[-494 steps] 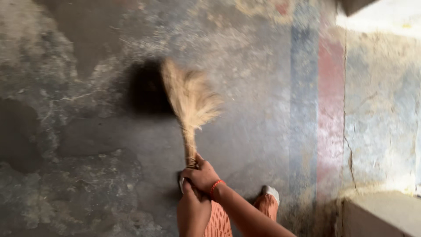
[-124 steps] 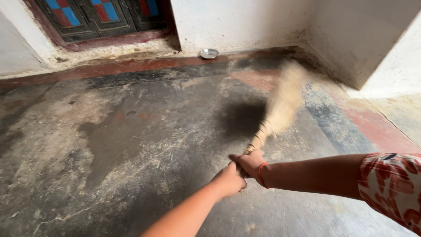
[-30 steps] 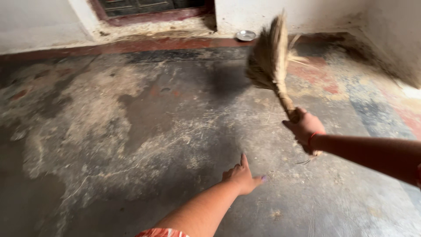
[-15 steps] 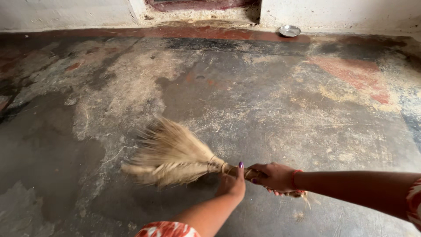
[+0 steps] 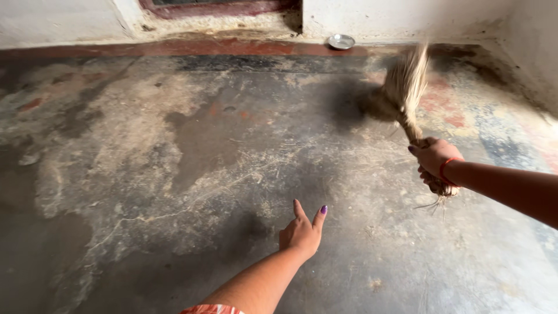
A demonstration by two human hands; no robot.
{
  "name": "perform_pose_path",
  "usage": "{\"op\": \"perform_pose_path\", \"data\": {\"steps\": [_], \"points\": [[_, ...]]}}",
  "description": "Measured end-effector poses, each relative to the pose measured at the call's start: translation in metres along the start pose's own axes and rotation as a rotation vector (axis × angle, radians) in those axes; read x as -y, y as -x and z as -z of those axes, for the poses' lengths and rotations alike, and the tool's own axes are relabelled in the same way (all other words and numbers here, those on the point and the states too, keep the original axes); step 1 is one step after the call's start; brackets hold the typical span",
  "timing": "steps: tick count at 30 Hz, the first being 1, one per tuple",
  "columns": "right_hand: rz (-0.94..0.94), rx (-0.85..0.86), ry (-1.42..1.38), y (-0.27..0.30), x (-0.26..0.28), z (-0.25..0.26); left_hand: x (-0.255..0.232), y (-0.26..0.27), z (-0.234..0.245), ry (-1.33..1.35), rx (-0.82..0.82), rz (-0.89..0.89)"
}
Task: The person sweeps a concrete floor with a straw broom, sits down to tighten the bindings on the broom handle by hand, and then continues sweeping.
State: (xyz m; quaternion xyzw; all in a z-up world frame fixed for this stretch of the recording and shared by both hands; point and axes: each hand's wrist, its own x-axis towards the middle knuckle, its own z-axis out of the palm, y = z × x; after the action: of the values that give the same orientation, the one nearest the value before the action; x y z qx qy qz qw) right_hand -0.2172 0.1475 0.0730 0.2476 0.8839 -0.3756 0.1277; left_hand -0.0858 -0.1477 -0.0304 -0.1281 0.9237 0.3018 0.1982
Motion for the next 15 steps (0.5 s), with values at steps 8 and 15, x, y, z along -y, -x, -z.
{"op": "perform_pose_path", "data": {"steps": [8, 15], "points": [[0.220, 0.159, 0.094, 0.072, -0.012, -0.031, -0.061, -0.012, -0.019, 0.119, -0.328, -0.307], [0.545, 0.568, 0.464, 0.099, -0.019, -0.069, -0.092, 0.029, -0.030, 0.524, -0.321, 0.055]]}}
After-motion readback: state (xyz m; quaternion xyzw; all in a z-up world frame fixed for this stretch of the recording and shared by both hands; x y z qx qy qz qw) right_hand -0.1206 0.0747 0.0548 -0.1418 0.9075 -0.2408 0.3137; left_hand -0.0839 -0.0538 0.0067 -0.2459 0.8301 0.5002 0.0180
